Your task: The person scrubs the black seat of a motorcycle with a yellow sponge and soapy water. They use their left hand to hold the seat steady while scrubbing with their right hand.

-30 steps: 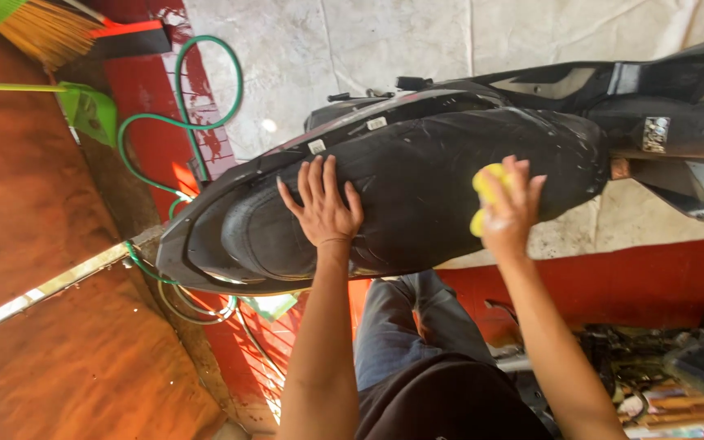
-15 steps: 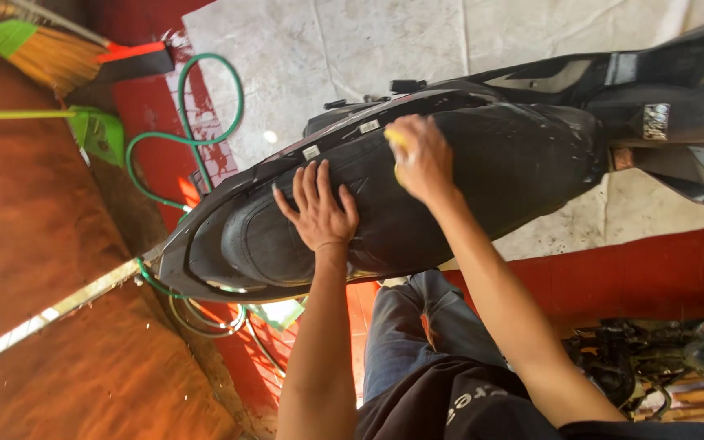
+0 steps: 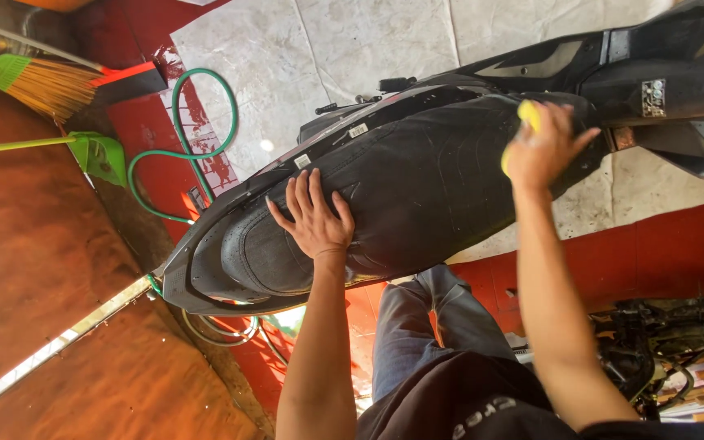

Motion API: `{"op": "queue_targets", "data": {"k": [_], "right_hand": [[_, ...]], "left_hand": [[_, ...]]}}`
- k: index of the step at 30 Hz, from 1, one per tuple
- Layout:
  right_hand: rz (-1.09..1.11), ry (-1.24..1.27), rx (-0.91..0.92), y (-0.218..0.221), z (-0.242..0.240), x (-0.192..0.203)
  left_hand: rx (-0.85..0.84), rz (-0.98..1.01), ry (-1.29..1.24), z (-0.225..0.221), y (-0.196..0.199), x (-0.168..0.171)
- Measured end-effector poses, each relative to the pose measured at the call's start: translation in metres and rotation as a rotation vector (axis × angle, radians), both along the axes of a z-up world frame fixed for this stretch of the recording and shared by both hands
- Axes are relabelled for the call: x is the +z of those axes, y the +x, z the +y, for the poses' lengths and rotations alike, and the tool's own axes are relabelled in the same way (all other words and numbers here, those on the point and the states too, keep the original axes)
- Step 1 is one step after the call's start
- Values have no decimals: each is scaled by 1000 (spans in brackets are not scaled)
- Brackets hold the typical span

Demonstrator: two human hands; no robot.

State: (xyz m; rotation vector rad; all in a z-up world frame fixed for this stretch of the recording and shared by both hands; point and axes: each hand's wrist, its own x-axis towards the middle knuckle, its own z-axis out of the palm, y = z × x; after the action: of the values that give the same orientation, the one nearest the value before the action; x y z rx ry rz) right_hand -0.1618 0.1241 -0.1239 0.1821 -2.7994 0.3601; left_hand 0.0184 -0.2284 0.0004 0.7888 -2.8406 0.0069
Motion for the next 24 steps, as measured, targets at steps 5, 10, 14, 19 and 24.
{"op": "queue_targets", "data": {"k": [5,10,14,19,24], "right_hand": [[-158,-96,192,8,-138,19],[-284,-463,504,94,-175,117],[-229,-388,589,140,-100,105],[-170,-335,369,99,0,71],[2,-280,-212,32,-20,28]], "left_hand": [[-23,-3,-35,-2,2,-2],[-19,-48,-18,0,3,-4],[-2,-60,-1,0,3,-4],[8,-51,11,0,4,-1],[11,-36,-6,-1,2,-6]]}}
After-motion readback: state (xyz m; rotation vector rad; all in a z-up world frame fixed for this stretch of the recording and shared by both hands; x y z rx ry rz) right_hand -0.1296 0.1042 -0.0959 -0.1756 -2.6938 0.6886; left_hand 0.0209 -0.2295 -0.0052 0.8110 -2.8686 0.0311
